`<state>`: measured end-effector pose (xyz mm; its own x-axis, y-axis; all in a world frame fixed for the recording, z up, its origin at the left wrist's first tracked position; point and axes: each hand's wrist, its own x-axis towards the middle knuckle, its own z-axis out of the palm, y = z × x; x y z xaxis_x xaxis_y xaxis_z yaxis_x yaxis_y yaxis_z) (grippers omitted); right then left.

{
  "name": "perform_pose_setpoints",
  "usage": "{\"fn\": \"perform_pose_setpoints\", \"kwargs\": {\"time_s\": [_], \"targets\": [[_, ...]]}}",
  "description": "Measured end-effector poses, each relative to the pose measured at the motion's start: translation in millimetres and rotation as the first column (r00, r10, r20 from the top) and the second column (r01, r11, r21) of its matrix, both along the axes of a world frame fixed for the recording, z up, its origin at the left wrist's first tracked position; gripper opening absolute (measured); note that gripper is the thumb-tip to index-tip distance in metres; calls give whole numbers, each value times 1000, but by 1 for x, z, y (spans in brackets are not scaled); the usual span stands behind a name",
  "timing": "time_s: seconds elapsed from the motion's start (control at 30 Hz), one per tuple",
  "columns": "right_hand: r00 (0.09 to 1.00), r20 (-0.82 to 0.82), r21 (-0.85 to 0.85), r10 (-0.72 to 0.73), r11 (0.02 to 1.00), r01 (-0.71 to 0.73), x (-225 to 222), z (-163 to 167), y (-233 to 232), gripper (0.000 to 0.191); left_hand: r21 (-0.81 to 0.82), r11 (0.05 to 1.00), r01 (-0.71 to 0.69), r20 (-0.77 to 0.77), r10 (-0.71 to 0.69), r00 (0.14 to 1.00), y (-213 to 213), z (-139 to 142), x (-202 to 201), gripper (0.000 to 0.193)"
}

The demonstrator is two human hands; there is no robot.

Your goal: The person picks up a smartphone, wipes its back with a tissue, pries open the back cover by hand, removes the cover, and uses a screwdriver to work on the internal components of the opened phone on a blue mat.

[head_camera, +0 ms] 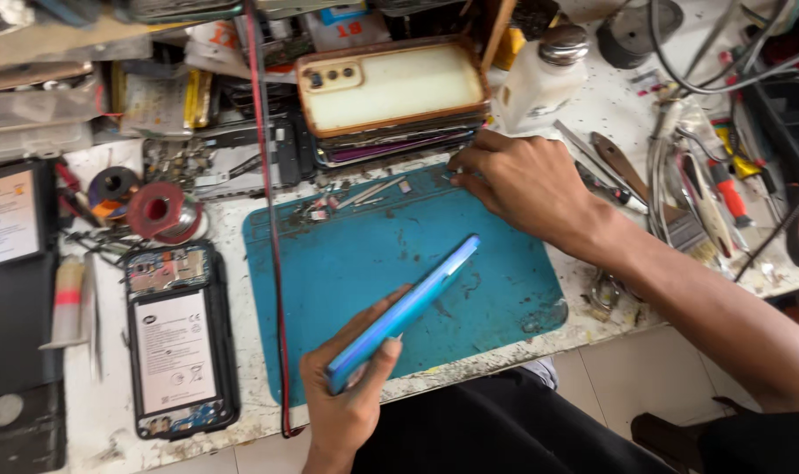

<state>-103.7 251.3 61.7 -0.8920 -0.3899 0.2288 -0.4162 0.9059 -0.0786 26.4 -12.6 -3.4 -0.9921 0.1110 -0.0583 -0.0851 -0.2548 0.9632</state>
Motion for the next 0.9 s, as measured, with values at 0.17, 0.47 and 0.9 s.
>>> {"fn": "perform_pose_setpoints", "kwargs": {"time_s": [0.17, 0.47, 0.9], "targets": [[1000, -27, -11, 13, 1000, -13, -2, -7, -2, 21, 21, 997, 68, -161, -63, 985, -9, 6, -4, 33], [999, 38, 97, -8, 995, 4, -9, -6, -7, 25, 44, 996, 80, -210, -69, 975, -7, 1, -10, 36], [974, 189, -450, 128, 892, -30, 24, 27, 6, 14, 11, 997, 76, -330, -68, 941, -15, -12, -2, 31]]}}
